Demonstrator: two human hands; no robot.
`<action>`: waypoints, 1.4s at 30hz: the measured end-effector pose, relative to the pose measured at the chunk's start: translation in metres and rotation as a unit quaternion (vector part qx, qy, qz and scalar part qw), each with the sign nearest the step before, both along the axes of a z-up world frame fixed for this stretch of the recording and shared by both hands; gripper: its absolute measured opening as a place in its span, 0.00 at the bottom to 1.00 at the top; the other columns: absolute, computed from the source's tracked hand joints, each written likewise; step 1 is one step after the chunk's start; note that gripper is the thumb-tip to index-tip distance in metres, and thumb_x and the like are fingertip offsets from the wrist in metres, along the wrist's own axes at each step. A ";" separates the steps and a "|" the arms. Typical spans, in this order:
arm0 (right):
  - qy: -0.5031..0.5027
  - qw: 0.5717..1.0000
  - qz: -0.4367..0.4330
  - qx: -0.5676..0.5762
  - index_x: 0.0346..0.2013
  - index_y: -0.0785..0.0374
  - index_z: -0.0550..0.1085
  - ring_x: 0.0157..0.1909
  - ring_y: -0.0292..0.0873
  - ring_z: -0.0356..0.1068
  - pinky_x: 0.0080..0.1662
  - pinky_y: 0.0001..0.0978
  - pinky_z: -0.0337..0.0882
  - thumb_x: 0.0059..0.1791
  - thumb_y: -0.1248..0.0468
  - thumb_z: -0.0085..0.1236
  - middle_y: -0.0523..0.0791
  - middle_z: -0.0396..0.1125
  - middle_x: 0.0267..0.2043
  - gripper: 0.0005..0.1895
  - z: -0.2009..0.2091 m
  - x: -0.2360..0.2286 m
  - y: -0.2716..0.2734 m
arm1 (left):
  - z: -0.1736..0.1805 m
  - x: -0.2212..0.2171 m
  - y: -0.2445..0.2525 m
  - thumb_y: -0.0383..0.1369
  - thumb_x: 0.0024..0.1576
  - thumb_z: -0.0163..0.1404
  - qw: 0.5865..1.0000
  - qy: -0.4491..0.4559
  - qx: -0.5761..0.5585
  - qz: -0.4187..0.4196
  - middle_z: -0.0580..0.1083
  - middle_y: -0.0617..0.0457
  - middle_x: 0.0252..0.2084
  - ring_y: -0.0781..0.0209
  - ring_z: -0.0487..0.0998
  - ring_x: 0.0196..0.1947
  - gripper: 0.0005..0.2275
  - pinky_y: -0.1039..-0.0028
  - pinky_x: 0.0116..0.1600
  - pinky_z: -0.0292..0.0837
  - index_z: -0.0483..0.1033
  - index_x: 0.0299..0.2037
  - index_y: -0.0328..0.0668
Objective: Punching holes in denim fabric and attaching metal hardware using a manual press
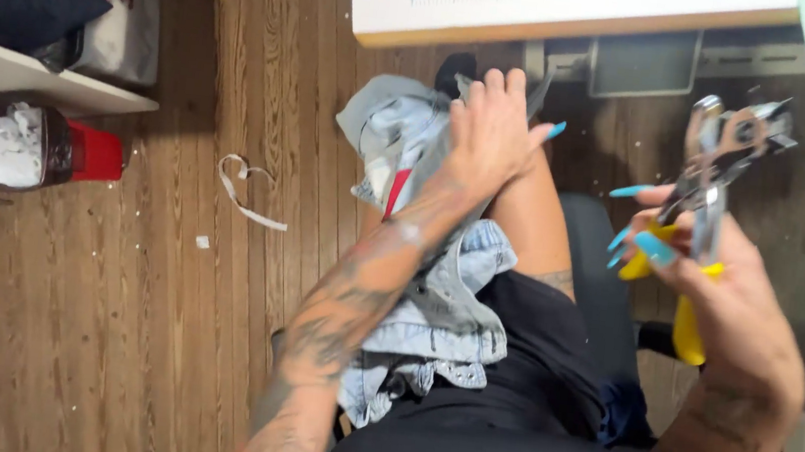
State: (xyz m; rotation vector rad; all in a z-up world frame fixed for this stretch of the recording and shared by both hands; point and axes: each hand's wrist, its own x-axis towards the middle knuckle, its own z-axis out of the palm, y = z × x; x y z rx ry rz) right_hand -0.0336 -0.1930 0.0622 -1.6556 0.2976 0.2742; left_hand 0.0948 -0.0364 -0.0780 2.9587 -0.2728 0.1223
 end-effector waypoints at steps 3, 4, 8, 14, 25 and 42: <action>0.055 0.994 0.000 0.095 0.52 0.68 0.60 0.36 0.43 0.63 0.42 0.32 0.63 0.35 0.64 0.48 0.49 0.62 0.35 0.30 -0.008 -0.002 0.001 | -0.037 0.009 -0.005 0.43 0.36 0.46 0.999 -0.010 0.002 -0.034 0.66 0.52 0.31 0.54 0.69 0.31 0.19 0.65 0.33 0.65 0.64 0.38 0.47; 0.082 0.986 -0.011 0.143 0.56 0.68 0.59 0.38 0.43 0.63 0.42 0.34 0.64 0.33 0.67 0.49 0.49 0.62 0.36 0.36 -0.010 0.003 0.002 | -0.041 0.021 0.000 0.23 0.45 0.37 0.990 0.013 -0.085 -0.113 0.68 0.44 0.31 0.44 0.72 0.31 0.14 0.59 0.34 0.68 0.64 0.43 0.37; 0.068 0.979 0.045 0.186 0.62 0.64 0.52 0.41 0.42 0.64 0.44 0.34 0.64 0.33 0.70 0.52 0.47 0.62 0.40 0.42 -0.005 0.001 -0.014 | 0.063 -0.007 0.031 0.29 0.44 0.39 0.912 0.156 -0.337 -0.178 0.61 0.49 0.39 0.52 0.61 0.37 0.05 0.68 0.44 0.56 0.58 0.29 0.45; -0.134 0.979 0.045 0.149 0.61 0.68 0.48 0.46 0.52 0.64 0.50 0.43 0.65 0.40 0.68 0.37 0.52 0.58 0.45 0.34 0.035 -0.010 -0.012 | 0.193 -0.035 0.102 0.43 0.55 0.34 0.799 0.239 -0.514 -0.198 0.45 0.64 0.19 0.74 0.46 0.19 0.10 0.82 0.26 0.47 0.52 0.30 0.50; 0.202 0.978 -0.014 -0.053 0.47 0.60 0.66 0.45 0.47 0.68 0.41 0.45 0.68 0.32 0.68 0.45 0.49 0.69 0.48 0.27 0.085 -0.025 0.049 | 0.217 0.001 0.082 0.35 0.53 0.45 0.745 0.293 -0.171 -0.574 0.68 0.55 0.33 0.64 0.65 0.28 0.04 0.74 0.30 0.58 0.65 0.33 0.46; -0.045 0.975 0.168 0.137 0.50 0.71 0.61 0.46 0.39 0.61 0.48 0.31 0.64 0.31 0.68 0.47 0.48 0.59 0.52 0.32 -0.013 -0.042 0.003 | 0.097 -0.046 0.082 0.40 0.55 0.39 0.765 0.337 -0.419 -0.353 0.66 0.65 0.27 0.76 0.61 0.25 0.12 0.87 0.30 0.54 0.72 0.38 0.44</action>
